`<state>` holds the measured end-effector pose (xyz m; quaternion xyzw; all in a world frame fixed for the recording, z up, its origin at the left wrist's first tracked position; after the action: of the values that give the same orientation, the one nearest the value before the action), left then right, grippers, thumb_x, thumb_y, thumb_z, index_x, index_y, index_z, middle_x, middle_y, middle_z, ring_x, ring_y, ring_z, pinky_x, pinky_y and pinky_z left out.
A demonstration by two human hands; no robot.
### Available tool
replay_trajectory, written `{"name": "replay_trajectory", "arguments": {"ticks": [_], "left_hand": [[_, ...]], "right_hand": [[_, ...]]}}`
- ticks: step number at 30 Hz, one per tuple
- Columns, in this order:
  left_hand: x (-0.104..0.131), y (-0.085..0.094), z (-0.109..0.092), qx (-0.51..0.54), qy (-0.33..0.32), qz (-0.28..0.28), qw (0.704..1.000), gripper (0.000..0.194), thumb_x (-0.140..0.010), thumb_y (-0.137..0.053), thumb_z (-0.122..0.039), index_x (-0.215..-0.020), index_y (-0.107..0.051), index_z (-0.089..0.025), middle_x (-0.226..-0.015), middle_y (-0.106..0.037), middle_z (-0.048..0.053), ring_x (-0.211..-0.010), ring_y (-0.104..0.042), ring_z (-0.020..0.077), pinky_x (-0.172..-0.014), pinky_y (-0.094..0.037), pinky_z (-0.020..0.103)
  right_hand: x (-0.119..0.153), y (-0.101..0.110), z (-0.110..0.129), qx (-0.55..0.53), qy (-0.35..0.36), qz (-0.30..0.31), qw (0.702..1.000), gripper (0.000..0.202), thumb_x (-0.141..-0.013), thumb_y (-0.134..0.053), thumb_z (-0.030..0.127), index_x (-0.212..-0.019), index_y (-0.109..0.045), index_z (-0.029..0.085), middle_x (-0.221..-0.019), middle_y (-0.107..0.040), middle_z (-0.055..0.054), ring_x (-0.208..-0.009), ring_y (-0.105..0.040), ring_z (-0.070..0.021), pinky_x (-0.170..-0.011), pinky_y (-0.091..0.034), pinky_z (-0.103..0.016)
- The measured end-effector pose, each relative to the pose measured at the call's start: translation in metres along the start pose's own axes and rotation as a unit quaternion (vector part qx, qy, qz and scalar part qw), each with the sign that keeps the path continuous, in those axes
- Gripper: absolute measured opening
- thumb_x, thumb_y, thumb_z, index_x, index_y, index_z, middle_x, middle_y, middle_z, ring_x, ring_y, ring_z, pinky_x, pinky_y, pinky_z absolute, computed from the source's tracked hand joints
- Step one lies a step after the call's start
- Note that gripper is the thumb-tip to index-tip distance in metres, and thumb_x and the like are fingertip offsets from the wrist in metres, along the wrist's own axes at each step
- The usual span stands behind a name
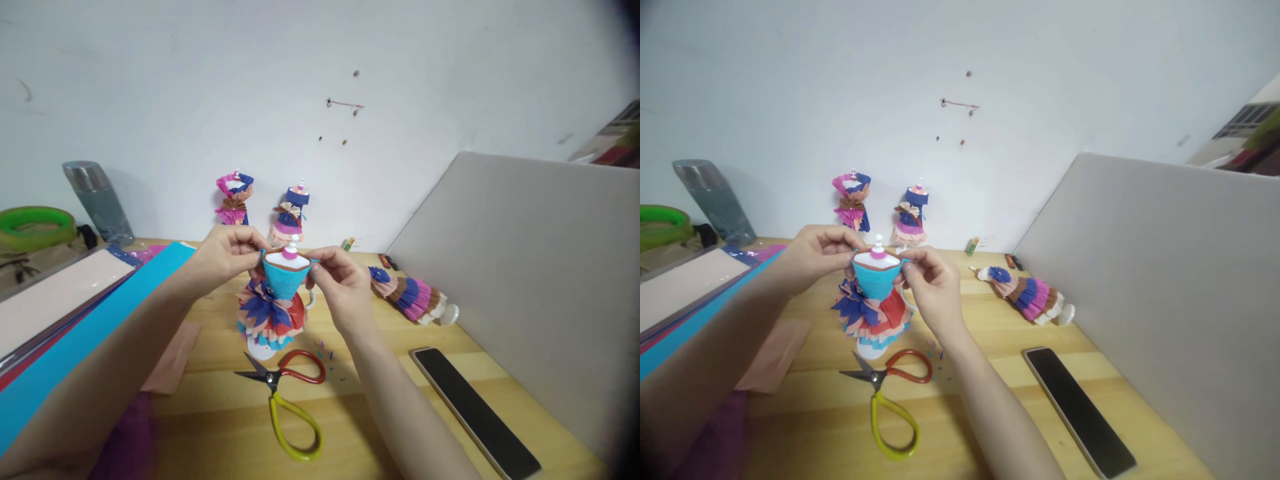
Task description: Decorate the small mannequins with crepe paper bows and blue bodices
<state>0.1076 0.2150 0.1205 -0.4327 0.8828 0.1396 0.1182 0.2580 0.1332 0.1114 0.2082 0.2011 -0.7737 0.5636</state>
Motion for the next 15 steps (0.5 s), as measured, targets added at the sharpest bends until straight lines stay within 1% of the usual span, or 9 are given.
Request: {"name": "replay_trajectory", "arguments": {"ticks": [3,6,11,15], "left_hand": [[0.0006,-0.0008,-0.002,0.018,-0.019,-0.02,0.999,0.014,-0.065,-0.077,-0.017,-0.075,-0.068,-0.012,-0.063,-0.07,0.001,-0.055,-0.064,0.0102,-0.053,-0.052,0.017],[0.0009,-0.0012,-0.0045,0.034,-0.038,-0.029,0.998,0.018,-0.062,-0.081,-0.021,-0.073,-0.069,-0.012,-0.07,-0.071,0.002,-0.061,-0.065,0.0114,-0.058,-0.054,0.019],[0.0006,-0.0029,-0.0042,0.024,-0.033,-0.018,0.999,0.024,-0.064,-0.083,-0.029,-0.074,-0.07,-0.012,-0.078,-0.073,0.006,-0.068,-0.067,0.0148,-0.064,-0.058,0.025],[0.0011,-0.0047,-0.0063,0.016,-0.038,-0.012,0.999,0.025,-0.065,-0.082,-0.031,-0.075,-0.069,-0.012,-0.081,-0.073,0.007,-0.074,-0.069,0.0164,-0.069,-0.059,0.026]], "right_hand": [[0.0006,-0.0006,-0.0005,0.004,0.006,-0.005,1.0,0.005,-0.074,-0.066,0.02,-0.079,-0.065,0.019,-0.06,-0.064,0.003,-0.05,-0.059,-0.0095,-0.049,-0.05,-0.022],[0.001,-0.0011,-0.0019,0.007,0.006,-0.006,1.0,0.007,-0.073,-0.066,0.021,-0.08,-0.065,0.02,-0.063,-0.065,0.003,-0.051,-0.059,-0.0098,-0.05,-0.051,-0.023],[0.0018,-0.0004,-0.0049,0.02,-0.009,-0.01,1.0,0.008,-0.073,-0.067,0.022,-0.08,-0.066,0.02,-0.069,-0.068,0.001,-0.052,-0.059,-0.0097,-0.052,-0.052,-0.024],[0.0024,-0.0005,-0.0042,0.021,-0.004,-0.009,1.0,0.007,-0.073,-0.067,0.023,-0.079,-0.066,0.02,-0.068,-0.068,0.001,-0.052,-0.058,-0.0103,-0.052,-0.051,-0.024]]}}
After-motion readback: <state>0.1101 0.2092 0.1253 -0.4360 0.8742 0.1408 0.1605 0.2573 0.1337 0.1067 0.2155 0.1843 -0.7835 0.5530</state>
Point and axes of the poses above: each hand's wrist, its own x-axis away from the middle knuckle, its own y-axis out of the back of the hand, z = x × y, the point moved 9 cm from there along -x, towards the middle knuckle
